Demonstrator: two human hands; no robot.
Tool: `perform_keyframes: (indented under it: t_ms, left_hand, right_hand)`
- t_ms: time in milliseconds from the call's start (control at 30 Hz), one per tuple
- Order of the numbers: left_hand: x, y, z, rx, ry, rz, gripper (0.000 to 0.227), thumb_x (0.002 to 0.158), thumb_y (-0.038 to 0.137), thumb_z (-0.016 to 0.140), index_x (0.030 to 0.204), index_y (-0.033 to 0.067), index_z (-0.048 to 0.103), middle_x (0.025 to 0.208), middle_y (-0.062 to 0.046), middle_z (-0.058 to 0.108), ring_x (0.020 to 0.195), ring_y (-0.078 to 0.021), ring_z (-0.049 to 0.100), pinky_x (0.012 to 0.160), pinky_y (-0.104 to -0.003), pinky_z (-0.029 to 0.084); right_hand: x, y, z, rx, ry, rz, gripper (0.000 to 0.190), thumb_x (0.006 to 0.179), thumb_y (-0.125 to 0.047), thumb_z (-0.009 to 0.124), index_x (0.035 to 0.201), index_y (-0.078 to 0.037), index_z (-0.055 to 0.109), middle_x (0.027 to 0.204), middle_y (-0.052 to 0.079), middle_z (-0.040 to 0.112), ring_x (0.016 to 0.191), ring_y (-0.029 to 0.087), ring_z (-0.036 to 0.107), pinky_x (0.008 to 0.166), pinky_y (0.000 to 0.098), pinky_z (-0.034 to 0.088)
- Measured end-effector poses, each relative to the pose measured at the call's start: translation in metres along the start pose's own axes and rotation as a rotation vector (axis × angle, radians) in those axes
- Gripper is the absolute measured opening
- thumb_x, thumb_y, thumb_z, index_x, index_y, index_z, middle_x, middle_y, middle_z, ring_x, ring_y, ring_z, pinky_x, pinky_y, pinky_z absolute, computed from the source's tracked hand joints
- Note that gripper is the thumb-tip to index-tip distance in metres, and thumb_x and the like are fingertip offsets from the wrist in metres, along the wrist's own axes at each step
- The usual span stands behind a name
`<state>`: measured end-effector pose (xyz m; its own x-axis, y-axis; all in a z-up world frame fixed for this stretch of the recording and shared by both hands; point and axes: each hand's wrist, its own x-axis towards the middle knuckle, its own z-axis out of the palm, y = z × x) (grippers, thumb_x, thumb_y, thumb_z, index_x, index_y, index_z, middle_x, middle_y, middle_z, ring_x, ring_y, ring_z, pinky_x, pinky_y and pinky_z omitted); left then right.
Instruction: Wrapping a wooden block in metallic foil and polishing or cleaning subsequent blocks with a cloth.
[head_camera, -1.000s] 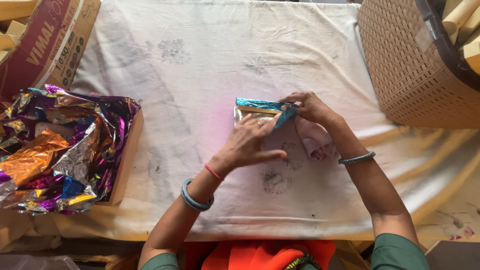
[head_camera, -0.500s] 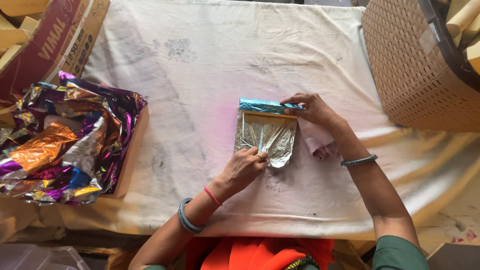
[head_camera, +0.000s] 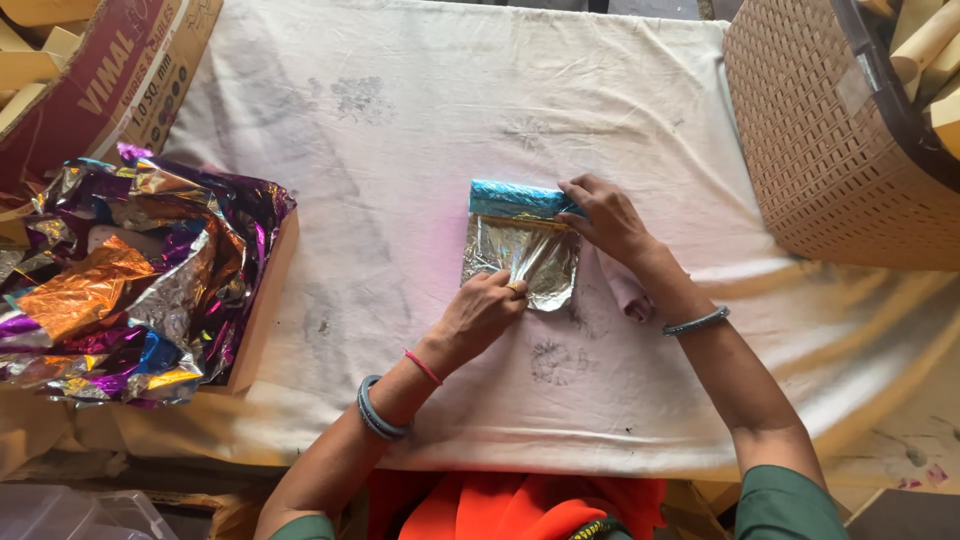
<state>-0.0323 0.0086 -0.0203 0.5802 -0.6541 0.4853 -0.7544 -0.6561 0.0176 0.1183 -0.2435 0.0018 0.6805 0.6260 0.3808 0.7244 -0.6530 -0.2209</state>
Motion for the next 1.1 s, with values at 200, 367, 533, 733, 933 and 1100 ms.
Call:
perform_keyframes:
  t_ms: [200,367,533,733,933,1100]
  left_hand:
    - [0.007,-0.006,-0.015,-0.025,-0.042,-0.064,0.009,0.081,0.002,0.066,0.078,0.0105,0.069,0.084,-0.001,0.066,0.082,-0.0187,0.064,0.068,-0.035,0.053]
    - [0.032,-0.045,-0.023,-0.249,-0.013,-0.238,0.011,0.099,0.02,0.071,0.099,0.0083,0.072,0.085,-0.008,0.066,0.075,-0.0226,0.065,0.059,-0.038,0.055]
    - [0.072,-0.084,-0.011,-0.042,0.099,-0.31,0.032,0.092,0.021,0.074,0.121,0.0081,0.069,0.117,-0.01,0.069,0.103,-0.0244,0.064,0.084,-0.04,0.055]
    - [0.091,-0.099,0.02,0.064,-0.024,-0.294,0.064,0.075,0.019,0.081,0.135,0.0077,0.062,0.131,-0.009,0.062,0.127,-0.0256,0.055,0.114,-0.051,0.034]
    - [0.075,-0.116,0.049,0.095,-0.041,-0.303,0.052,0.085,0.007,0.075,0.136,0.0098,0.064,0.126,-0.006,0.068,0.124,-0.0238,0.061,0.121,-0.045,0.035]
    - [0.073,-0.116,0.054,0.04,-0.01,-0.326,0.047,0.085,0.007,0.074,0.131,0.0107,0.066,0.124,-0.005,0.068,0.122,-0.0237,0.062,0.121,-0.045,0.034]
  right_hand:
    - [0.007,-0.009,0.009,-0.171,0.035,-0.046,0.055,0.086,-0.023,0.081,0.133,0.0,0.064,0.121,0.016,0.063,0.109,0.032,0.063,0.094,0.045,0.05]
    - [0.005,-0.016,0.007,-0.172,0.073,-0.051,0.053,0.085,-0.022,0.081,0.131,-0.001,0.065,0.12,0.015,0.062,0.111,0.033,0.061,0.095,0.0455,0.05]
    - [0.006,-0.022,0.003,-0.178,0.088,-0.049,0.053,0.083,-0.021,0.083,0.129,0.0,0.065,0.119,0.016,0.062,0.11,0.034,0.061,0.096,0.0457,0.05]
    - [0.005,-0.018,0.006,-0.147,0.112,-0.06,0.052,0.082,-0.02,0.084,0.127,0.0,0.065,0.118,0.016,0.062,0.109,0.033,0.062,0.096,0.0445,0.053]
    - [0.001,-0.013,0.004,-0.09,0.087,-0.004,0.056,0.081,-0.016,0.083,0.132,-0.001,0.064,0.121,0.018,0.063,0.11,0.033,0.065,0.088,0.0392,0.058]
    - [-0.014,0.012,-0.001,0.39,0.023,0.295,0.075,0.075,-0.026,0.09,0.14,-0.006,0.059,0.126,0.012,0.067,0.103,0.025,0.07,0.093,0.0331,0.061]
